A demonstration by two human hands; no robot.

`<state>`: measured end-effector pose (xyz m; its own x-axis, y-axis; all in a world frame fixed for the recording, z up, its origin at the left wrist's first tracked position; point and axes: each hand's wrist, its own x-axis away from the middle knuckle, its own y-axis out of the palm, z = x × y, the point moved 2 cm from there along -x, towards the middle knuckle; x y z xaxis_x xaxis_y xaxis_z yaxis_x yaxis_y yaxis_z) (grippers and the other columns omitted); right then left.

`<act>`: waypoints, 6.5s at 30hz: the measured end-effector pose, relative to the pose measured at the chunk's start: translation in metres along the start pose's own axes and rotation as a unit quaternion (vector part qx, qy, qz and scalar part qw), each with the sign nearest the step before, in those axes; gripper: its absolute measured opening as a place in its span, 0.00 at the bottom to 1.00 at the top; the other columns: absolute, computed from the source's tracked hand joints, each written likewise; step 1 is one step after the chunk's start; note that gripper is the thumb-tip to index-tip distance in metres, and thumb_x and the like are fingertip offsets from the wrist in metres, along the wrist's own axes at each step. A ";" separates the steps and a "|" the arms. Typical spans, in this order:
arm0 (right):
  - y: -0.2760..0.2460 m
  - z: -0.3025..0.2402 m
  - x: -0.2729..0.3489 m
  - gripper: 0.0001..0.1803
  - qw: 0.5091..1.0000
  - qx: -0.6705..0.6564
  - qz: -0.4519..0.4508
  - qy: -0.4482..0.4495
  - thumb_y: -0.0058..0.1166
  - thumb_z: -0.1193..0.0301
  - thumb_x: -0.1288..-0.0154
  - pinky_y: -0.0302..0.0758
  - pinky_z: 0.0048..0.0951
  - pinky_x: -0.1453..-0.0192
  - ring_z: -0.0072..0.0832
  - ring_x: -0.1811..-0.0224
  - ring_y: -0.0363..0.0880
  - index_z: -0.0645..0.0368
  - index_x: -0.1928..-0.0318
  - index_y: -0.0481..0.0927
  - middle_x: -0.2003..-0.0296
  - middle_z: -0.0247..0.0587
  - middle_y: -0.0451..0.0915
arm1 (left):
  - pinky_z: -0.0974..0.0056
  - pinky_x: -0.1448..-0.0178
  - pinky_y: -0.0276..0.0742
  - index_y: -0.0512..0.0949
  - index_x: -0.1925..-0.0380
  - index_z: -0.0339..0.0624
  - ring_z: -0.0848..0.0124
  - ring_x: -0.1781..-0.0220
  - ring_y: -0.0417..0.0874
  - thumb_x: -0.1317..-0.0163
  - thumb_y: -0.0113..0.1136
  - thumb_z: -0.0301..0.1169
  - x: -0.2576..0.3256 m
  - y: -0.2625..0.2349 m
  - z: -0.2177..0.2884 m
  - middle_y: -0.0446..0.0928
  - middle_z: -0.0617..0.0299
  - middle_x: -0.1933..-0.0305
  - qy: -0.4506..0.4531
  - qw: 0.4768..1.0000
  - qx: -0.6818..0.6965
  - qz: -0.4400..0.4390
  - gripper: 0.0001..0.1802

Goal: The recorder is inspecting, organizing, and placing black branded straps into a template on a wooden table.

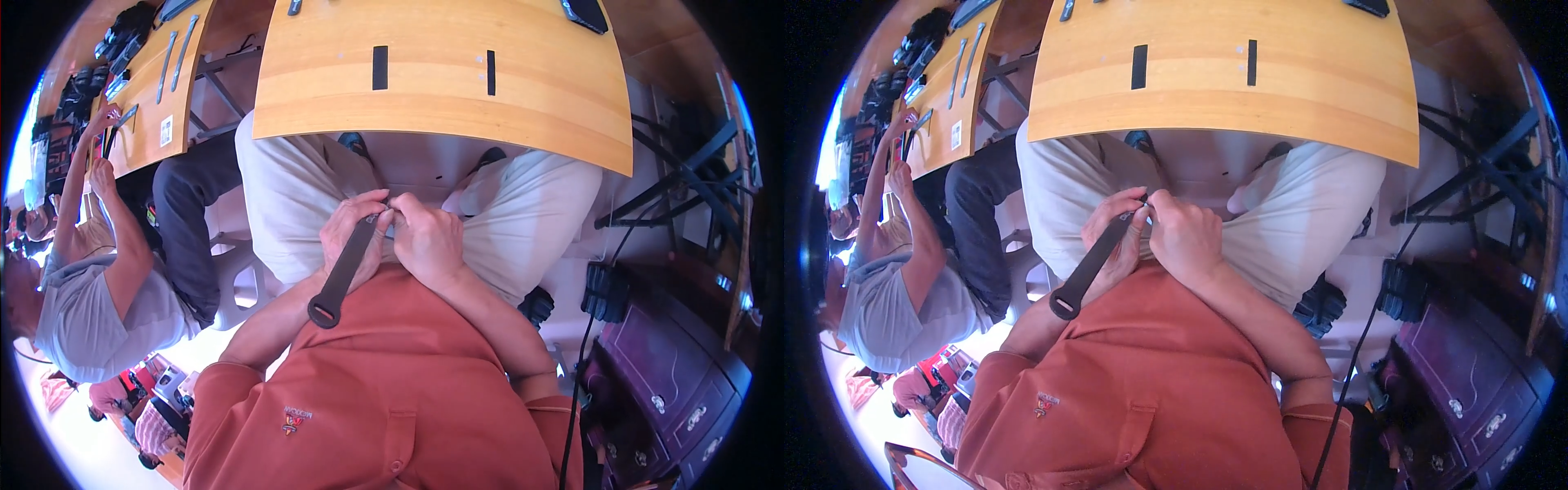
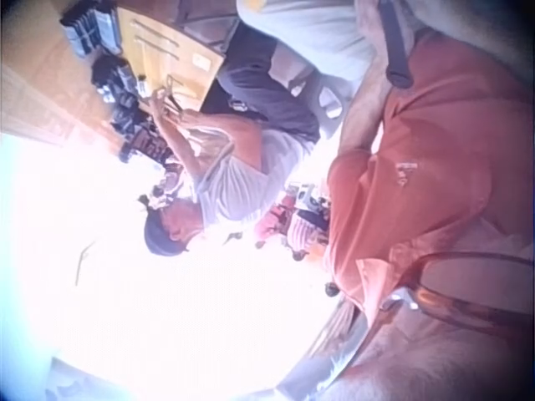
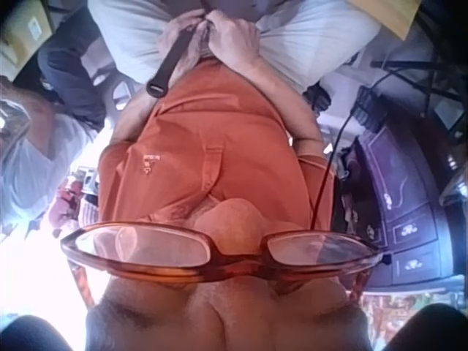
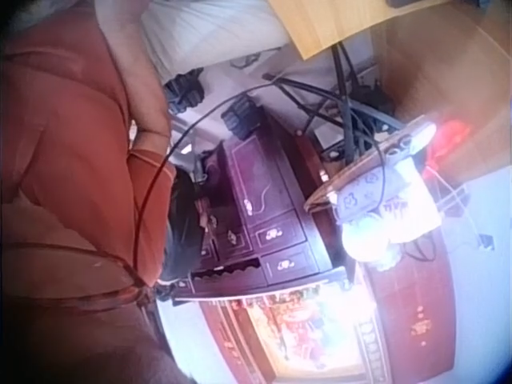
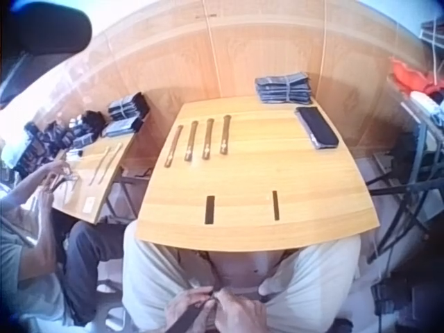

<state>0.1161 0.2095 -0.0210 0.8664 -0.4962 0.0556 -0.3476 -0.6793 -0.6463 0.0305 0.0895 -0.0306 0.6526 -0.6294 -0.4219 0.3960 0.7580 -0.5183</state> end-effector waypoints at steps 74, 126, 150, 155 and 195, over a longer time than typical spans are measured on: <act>-0.016 0.002 0.008 0.17 0.966 0.204 -0.034 -0.157 0.60 0.75 0.45 0.80 0.43 0.66 0.37 0.70 0.83 0.59 0.53 0.87 0.70 0.40 0.81 | 0.61 0.51 0.82 0.72 0.51 0.32 0.67 0.55 0.84 0.42 0.53 0.12 0.010 0.007 -0.018 0.83 0.52 0.55 -0.264 0.938 0.196 -0.107 0.18; -0.032 -0.006 -0.004 0.14 0.940 -0.060 0.121 -0.313 0.65 0.79 0.43 0.80 0.35 0.71 0.35 0.69 0.85 0.59 0.55 0.82 0.59 0.39 0.81 | 0.68 0.37 0.75 0.70 0.36 0.34 0.76 0.42 0.77 0.20 0.48 0.24 -0.025 -0.032 0.022 0.78 0.61 0.46 -0.323 0.826 0.397 -0.236 0.16; -0.044 -0.031 -0.010 0.09 0.909 -0.104 0.173 -0.365 0.69 0.74 0.36 0.81 0.32 0.70 0.35 0.72 0.84 0.60 0.57 0.84 0.61 0.42 0.82 | 0.65 0.51 0.82 0.77 0.53 0.33 0.73 0.58 0.85 0.21 0.52 0.29 -0.028 -0.045 0.031 0.84 0.59 0.61 -0.269 0.857 0.376 -0.229 0.09; -0.039 -0.030 -0.013 0.07 0.925 -0.212 0.113 -0.294 0.67 0.77 0.36 0.81 0.30 0.69 0.33 0.70 0.85 0.61 0.57 0.85 0.60 0.44 0.82 | 0.65 0.54 0.82 0.77 0.56 0.33 0.73 0.60 0.85 0.22 0.52 0.27 -0.030 -0.048 0.030 0.84 0.60 0.64 -0.265 0.877 0.335 -0.221 0.08; -0.119 0.052 -0.306 0.07 0.923 0.251 0.169 -0.238 0.60 0.70 0.34 0.84 0.45 0.56 0.46 0.60 0.88 0.53 0.57 0.88 0.58 0.41 0.89 | 0.70 0.48 0.82 0.78 0.40 0.32 0.79 0.58 0.83 0.21 0.54 0.28 0.016 -0.074 0.000 0.88 0.60 0.53 -0.337 0.834 0.373 -0.229 0.16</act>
<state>-0.0887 0.4703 -0.0012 0.8396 -0.2599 -0.4770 -0.5206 -0.1346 -0.8431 0.0121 0.0233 0.0008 0.4375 -0.8338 0.3366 0.8309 0.5180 0.2034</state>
